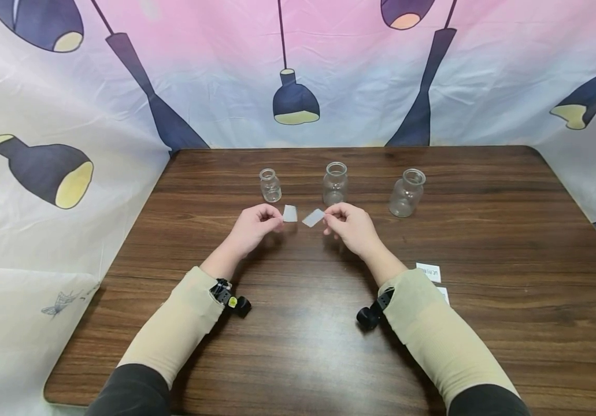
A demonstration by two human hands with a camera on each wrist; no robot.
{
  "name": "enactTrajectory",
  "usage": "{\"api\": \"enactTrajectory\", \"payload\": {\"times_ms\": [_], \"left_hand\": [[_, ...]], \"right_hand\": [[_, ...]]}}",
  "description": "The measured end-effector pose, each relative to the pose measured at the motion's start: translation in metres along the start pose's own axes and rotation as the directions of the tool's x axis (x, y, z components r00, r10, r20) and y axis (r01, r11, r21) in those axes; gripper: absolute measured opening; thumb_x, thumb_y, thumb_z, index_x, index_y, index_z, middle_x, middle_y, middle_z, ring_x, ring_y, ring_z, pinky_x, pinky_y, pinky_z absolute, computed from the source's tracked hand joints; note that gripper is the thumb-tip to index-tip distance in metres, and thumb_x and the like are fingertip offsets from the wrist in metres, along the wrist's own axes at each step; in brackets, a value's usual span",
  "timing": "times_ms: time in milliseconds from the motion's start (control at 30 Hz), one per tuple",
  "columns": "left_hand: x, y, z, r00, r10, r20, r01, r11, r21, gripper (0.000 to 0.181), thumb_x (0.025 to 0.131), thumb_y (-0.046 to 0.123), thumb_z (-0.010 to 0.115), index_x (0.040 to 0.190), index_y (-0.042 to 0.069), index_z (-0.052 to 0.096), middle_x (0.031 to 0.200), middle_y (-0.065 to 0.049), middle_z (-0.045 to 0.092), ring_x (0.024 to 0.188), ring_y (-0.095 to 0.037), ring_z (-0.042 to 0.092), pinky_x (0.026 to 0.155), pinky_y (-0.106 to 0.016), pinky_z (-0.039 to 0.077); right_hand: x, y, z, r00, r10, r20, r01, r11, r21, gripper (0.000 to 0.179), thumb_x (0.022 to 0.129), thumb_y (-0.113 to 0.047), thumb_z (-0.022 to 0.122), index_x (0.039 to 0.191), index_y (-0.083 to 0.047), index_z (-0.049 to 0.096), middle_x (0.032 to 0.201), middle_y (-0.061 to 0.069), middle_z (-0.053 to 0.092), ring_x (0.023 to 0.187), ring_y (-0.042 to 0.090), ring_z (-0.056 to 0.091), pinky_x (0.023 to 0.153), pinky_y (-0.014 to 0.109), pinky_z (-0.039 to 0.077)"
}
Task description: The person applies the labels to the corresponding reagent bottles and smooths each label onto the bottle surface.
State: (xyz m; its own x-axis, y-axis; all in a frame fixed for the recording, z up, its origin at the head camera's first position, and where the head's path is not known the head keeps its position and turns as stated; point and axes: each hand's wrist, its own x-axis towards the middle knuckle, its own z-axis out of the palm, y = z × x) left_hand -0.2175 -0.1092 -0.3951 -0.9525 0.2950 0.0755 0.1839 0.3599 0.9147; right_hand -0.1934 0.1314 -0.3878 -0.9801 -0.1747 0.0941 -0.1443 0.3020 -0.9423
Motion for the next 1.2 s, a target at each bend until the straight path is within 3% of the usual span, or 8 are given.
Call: {"api": "enactTrajectory", "payload": {"times_ms": [267, 400, 633, 867, 1100, 1200], "left_hand": [[-0.006, -0.009, -0.015, 0.999, -0.024, -0.036, 0.025, 0.999, 0.026, 0.006, 0.087, 0.009, 0.059, 0.086, 0.004, 0.063, 0.078, -0.008, 0.065, 0.072, -0.018, 0.061, 0.067, -0.03, 0.048], [-0.009, -0.015, -0.025, 0.998, -0.04, -0.054, 0.042, 0.999, 0.035, 0.006, 0.086, 0.008, 0.059, 0.085, 0.003, 0.063, 0.076, -0.006, 0.065, 0.069, -0.016, 0.06, 0.066, -0.031, 0.049], [-0.016, -0.026, -0.038, 0.996, -0.068, -0.059, 0.068, 0.998, -0.011, 0.004, 0.082, 0.002, 0.057, 0.083, 0.0, 0.061, 0.073, -0.009, 0.064, 0.066, -0.017, 0.059, 0.063, -0.03, 0.049], [-0.023, -0.035, -0.044, 0.992, -0.117, -0.057, 0.115, 0.993, -0.036, 0.005, 0.08, 0.002, 0.057, 0.082, 0.0, 0.061, 0.071, -0.008, 0.062, 0.066, -0.018, 0.058, 0.061, -0.028, 0.049], [-0.028, -0.036, -0.053, 0.989, -0.136, -0.051, 0.136, 0.991, -0.009, 0.005, 0.08, 0.003, 0.057, 0.083, 0.0, 0.06, 0.072, -0.008, 0.062, 0.066, -0.018, 0.059, 0.061, -0.028, 0.049], [-0.029, -0.037, -0.058, 0.988, -0.148, -0.045, 0.148, 0.989, -0.005, 0.006, 0.081, 0.003, 0.057, 0.083, -0.001, 0.06, 0.072, -0.008, 0.062, 0.066, -0.018, 0.059, 0.062, -0.028, 0.049]], "right_hand": [[0.006, 0.011, 0.002, 1.0, -0.019, -0.005, 0.019, 1.0, -0.003, 0.016, 0.093, -0.009, 0.058, 0.1, 0.006, 0.061, 0.093, 0.027, 0.065, 0.067, 0.028, 0.064, 0.055, 0.028, 0.049], [0.004, 0.005, 0.002, 1.0, -0.029, -0.013, 0.028, 0.999, -0.014, 0.014, 0.091, -0.006, 0.059, 0.098, 0.006, 0.062, 0.088, 0.027, 0.065, 0.064, 0.029, 0.062, 0.054, 0.028, 0.048], [-0.009, -0.022, 0.004, 0.998, -0.064, -0.013, 0.064, 0.997, -0.044, 0.012, 0.09, -0.001, 0.058, 0.095, 0.009, 0.061, 0.074, 0.014, 0.065, 0.064, 0.034, 0.061, 0.056, 0.033, 0.05], [-0.01, -0.023, 0.003, 0.998, -0.061, -0.015, 0.06, 0.997, -0.045, 0.012, 0.091, -0.003, 0.059, 0.096, 0.007, 0.061, 0.073, 0.012, 0.065, 0.067, 0.038, 0.061, 0.058, 0.036, 0.05], [-0.009, -0.021, 0.001, 0.998, -0.056, -0.018, 0.055, 0.997, -0.06, 0.012, 0.091, -0.004, 0.059, 0.095, 0.006, 0.062, 0.071, 0.01, 0.065, 0.062, 0.026, 0.061, 0.057, 0.035, 0.05], [-0.01, -0.021, 0.001, 0.998, -0.058, -0.02, 0.057, 0.996, -0.064, 0.013, 0.091, -0.004, 0.058, 0.096, 0.007, 0.061, 0.071, 0.01, 0.065, 0.063, 0.031, 0.061, 0.057, 0.035, 0.049]]}}
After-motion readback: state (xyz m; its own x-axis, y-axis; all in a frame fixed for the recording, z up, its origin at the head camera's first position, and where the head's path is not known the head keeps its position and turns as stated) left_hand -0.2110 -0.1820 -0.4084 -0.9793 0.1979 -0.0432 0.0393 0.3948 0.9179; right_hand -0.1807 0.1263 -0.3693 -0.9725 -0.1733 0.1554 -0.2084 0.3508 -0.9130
